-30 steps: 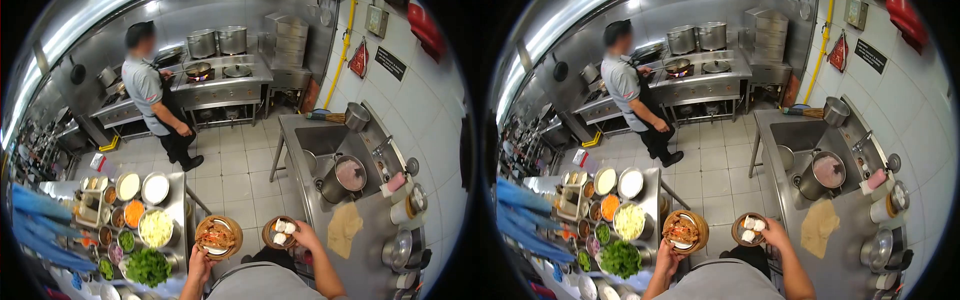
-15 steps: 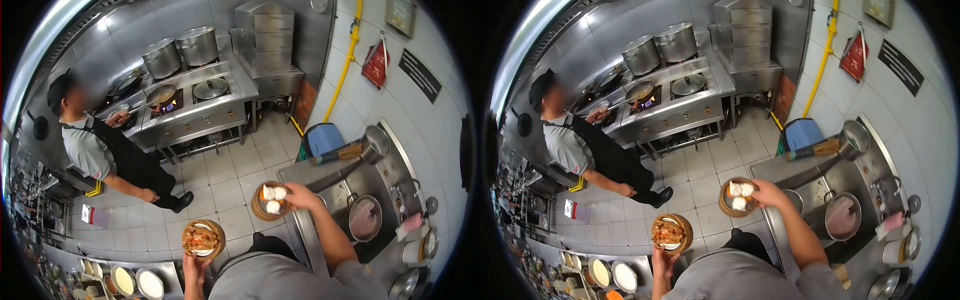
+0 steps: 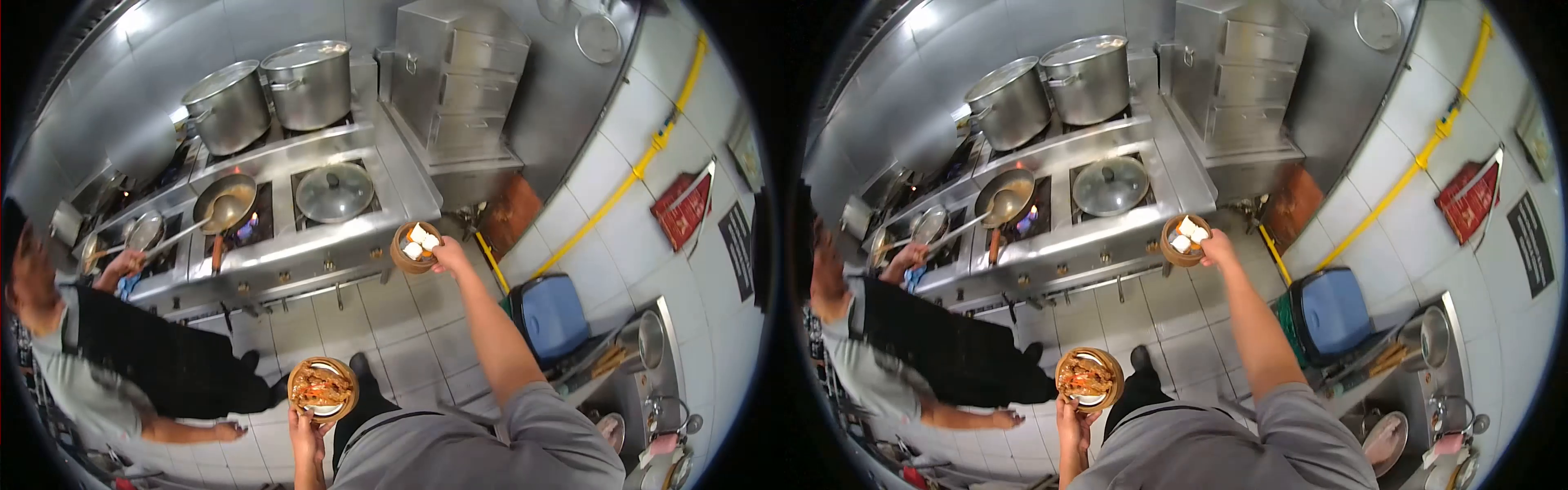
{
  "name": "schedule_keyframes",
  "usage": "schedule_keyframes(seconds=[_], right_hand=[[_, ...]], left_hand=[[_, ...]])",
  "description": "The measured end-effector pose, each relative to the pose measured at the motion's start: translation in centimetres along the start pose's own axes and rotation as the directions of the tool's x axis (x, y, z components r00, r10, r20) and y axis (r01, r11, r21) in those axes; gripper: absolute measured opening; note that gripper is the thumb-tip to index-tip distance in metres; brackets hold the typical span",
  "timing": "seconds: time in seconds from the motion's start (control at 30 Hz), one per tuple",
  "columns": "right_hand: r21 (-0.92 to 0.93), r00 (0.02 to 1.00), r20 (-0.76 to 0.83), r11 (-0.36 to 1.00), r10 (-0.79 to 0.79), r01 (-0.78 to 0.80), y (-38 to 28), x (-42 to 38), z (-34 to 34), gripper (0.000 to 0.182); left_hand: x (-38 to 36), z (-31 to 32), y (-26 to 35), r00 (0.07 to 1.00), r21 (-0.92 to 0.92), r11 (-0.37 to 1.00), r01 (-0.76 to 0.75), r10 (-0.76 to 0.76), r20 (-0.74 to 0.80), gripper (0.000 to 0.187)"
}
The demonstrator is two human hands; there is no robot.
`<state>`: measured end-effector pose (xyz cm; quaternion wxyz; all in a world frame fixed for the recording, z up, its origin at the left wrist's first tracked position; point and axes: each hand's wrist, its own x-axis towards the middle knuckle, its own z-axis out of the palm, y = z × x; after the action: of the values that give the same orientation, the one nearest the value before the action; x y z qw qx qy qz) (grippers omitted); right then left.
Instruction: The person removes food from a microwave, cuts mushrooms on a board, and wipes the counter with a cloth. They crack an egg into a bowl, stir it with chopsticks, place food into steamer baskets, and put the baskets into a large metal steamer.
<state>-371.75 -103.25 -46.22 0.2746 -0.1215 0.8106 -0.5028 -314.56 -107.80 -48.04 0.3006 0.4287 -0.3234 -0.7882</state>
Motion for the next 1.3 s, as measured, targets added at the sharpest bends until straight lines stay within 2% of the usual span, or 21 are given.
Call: schedule_keyframes(seconds=[0.03, 0.2, 0.3, 0.37, 0.5, 0.6, 0.67, 0.7, 0.73, 0.8, 0.83, 0.87, 0.93, 0.97, 1.0, 1.07, 1.1, 1.17, 1.2, 1.27, 1.3], right_hand=[[0.023, 0.995, -0.098, 1.000, 0.013, -0.011, -1.3, 2.8, 1.2, 0.035], [0.162, 0.955, -0.289, 0.987, 0.071, -0.024, -4.6, 15.4, 4.7, 0.037], [0.350, 0.942, -0.261, 0.930, 0.211, -0.111, -4.0, 20.3, 5.7, 0.035], [0.591, 0.946, -0.238, 0.806, 0.219, -0.038, -3.5, 22.7, 5.1, 0.027], [0.600, 0.965, -0.178, 0.799, 0.191, -0.048, -4.0, 25.6, -2.7, 0.028], [0.470, 0.947, -0.261, 0.882, 0.185, -0.043, -2.1, 32.3, -11.8, 0.028], [0.007, 0.956, -0.245, 0.986, 0.160, -0.164, -2.2, 36.8, -17.4, 0.036], [-0.120, 0.982, -0.067, 0.976, 0.174, -0.181, 1.5, 41.8, -19.8, 0.080], [-0.125, 0.985, -0.047, 0.977, 0.166, -0.171, 0.8, 43.7, -21.2, 0.080], [-0.217, 0.973, -0.176, 0.958, 0.153, -0.190, -2.8, 46.6, -23.8, 0.104], [0.104, 0.956, -0.028, 0.952, 0.293, -0.289, -5.3, 48.0, -25.1, 0.096], [0.104, 0.959, -0.008, 0.954, 0.282, -0.280, -6.1, 49.3, -26.1, 0.096], [0.230, 0.905, 0.055, 0.876, 0.422, -0.423, -5.3, 49.8, -28.2, 0.077], [0.343, 0.919, 0.007, 0.862, 0.395, -0.373, -4.6, 49.4, -28.8, 0.055], [0.341, 0.924, 0.016, 0.867, 0.382, -0.364, -4.7, 49.9, -29.3, 0.055], [0.412, 0.952, 0.069, 0.861, 0.298, -0.299, -6.1, 49.9, -30.0, 0.040], [0.594, 0.977, 0.209, 0.788, 0.043, -0.162, -5.9, 50.9, -30.9, 0.044], [0.901, 0.995, -0.036, 0.429, -0.090, 0.071, -10.4, 50.2, -29.5, 0.036], [0.906, 0.995, -0.043, 0.415, -0.093, 0.078, -11.3, 51.8, -29.5, 0.036], [0.977, 0.988, 0.015, 0.212, -0.152, 0.018, -11.2, 54.7, -29.0, 0.032], [0.979, 0.988, 0.008, 0.205, -0.153, 0.024, -10.4, 54.6, -29.1, 0.032]], left_hand=[[3.1, 1.4, 1.4, 1.000, -0.003, 1.000, 0.016, -0.016, 0.006, 0.051], [16.5, 9.5, 9.3, 0.994, 0.014, 0.997, 0.071, -0.072, 0.081, 0.048], [22.5, 13.6, 12.2, 0.995, 0.076, 0.995, 0.066, -0.072, 0.076, 0.048], [25.8, 16.4, 13.0, 0.991, 0.107, 0.991, 0.077, -0.088, 0.103, 0.050], [30.1, 22.7, 13.4, 0.987, 0.139, 0.986, 0.089, -0.106, 0.117, 0.052], [31.7, 27.1, 11.6, 0.989, 0.163, 0.983, 0.085, -0.103, 0.104, 0.050], [32.2, 31.0, 10.4, 0.992, 0.174, 0.983, 0.056, -0.074, 0.099, 0.050], [32.4, 33.0, 9.6, 0.992, 0.122, 0.990, 0.072, -0.084, 0.095, 0.051], [32.0, 35.4, 8.6, 0.994, 0.115, 0.991, 0.061, -0.071, 0.078, 0.051], [31.3, 40.1, 7.0, 0.994, 0.056, 0.995, 0.084, -0.087, 0.061, 0.052], [31.6, 41.8, 5.9, 0.994, 0.060, 0.996, 0.064, -0.069, 0.080, 0.053], [31.7, 44.7, 5.6, 0.997, 0.058, 0.997, 0.046, -0.050, 0.065, 0.053], [31.8, 49.5, 5.0, 0.996, 0.048, 0.999, -0.005, 0.000, 0.094, 0.053], [32.2, 51.8, 4.8, 0.994, 0.057, 0.998, -0.022, 0.016, 0.110, 0.051], [32.5, 53.8, 4.7, 0.994, 0.051, 0.998, -0.038, 0.032, 0.105, 0.051], [33.1, 58.4, 4.9, 0.994, 0.076, 0.995, -0.071, 0.065, 0.086, 0.052], [33.1, 60.0, 4.7, 0.984, 0.092, 0.992, -0.081, 0.066, 0.165, 0.051], [34.0, 63.5, 5.1, 0.983, 0.095, 0.993, -0.067, 0.049, 0.177, 0.048], [34.8, 65.4, 5.3, 0.980, 0.078, 0.995, -0.062, 0.046, 0.193, 0.044], [36.5, 67.6, 5.0, 0.972, 0.089, 0.993, -0.078, 0.056, 0.229, 0.043], [37.8, 68.2, 4.6, 0.970, 0.091, 0.993, -0.081, 0.058, 0.235, 0.042]])
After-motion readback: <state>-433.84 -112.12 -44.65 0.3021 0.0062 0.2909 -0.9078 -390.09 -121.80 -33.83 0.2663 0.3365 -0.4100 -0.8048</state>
